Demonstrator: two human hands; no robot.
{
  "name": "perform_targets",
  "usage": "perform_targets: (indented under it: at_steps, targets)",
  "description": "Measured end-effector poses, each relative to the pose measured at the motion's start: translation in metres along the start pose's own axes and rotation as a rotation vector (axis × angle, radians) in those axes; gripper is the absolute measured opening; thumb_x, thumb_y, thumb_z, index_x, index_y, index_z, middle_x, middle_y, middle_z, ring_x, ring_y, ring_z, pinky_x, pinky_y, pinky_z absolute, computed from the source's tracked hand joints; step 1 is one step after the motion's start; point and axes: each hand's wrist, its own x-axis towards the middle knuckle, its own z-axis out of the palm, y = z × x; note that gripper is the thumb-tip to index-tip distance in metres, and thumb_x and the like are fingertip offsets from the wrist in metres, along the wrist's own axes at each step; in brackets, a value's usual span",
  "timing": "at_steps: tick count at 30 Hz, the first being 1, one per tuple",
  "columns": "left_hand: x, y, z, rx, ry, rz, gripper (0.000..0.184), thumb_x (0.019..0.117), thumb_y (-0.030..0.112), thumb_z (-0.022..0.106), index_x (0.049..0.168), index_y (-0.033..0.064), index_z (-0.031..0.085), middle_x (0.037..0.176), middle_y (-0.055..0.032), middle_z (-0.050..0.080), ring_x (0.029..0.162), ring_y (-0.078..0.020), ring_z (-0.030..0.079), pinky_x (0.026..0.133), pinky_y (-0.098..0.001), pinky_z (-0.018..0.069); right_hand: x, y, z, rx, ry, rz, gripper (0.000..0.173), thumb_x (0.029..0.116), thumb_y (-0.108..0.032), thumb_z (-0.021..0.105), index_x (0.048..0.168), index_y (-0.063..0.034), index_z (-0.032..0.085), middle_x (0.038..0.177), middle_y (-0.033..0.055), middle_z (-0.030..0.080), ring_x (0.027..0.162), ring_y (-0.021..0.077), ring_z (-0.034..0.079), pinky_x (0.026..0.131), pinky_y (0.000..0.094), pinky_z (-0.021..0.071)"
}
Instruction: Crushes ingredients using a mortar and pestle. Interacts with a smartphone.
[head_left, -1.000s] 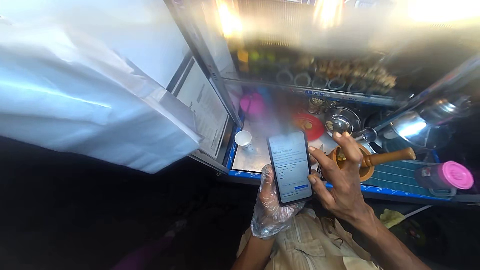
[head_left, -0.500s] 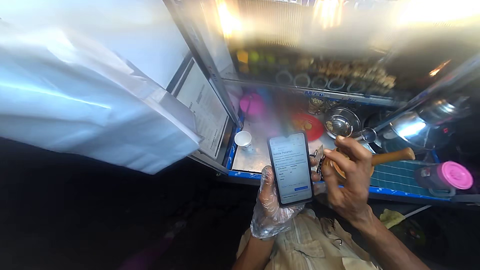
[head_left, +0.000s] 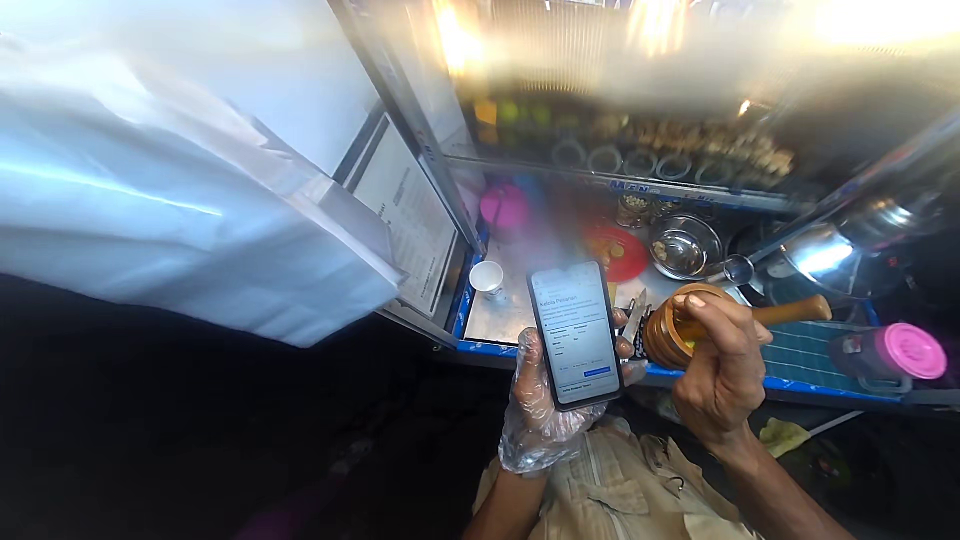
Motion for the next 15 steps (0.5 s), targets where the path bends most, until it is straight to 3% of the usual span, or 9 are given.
perform_targets:
  at_steps: [5, 15]
  targets:
    - [0.0006, -0.0006, 0.0005, -0.005, -0.004, 0.002, 0.071, 0.0868, 0.053, 0.073, 0.139, 0.0071, 0.057, 0.134, -0.0252, 0.059, 0.117, -0.0401, 0.063, 0.101, -0.0587, 0.0498, -0.0029, -0.0009, -0.0002, -0.006, -0.063, 0.003, 0.034, 0.1026, -0.005, 0.043, 0.123, -0.0189, 0.066, 0.118, 0.0001, 0.067, 0.113, 0.0113, 0.059, 0.097, 0.0362, 0.0393]
    - [-0.0003, -0.0011, 0.0038, -0.012, -0.007, 0.033, 0.063, 0.0902, 0.049, 0.071, 0.135, 0.0063, 0.06, 0.13, -0.0256, 0.062, 0.117, -0.0406, 0.064, 0.101, -0.0578, 0.0513, -0.0065, 0.0023, 0.0003, 0.103, -0.152, -0.005, 0.028, 0.103, -0.017, 0.047, 0.119, -0.0192, 0.07, 0.124, 0.0005, 0.064, 0.123, 0.0167, 0.055, 0.104, 0.0376, 0.043]
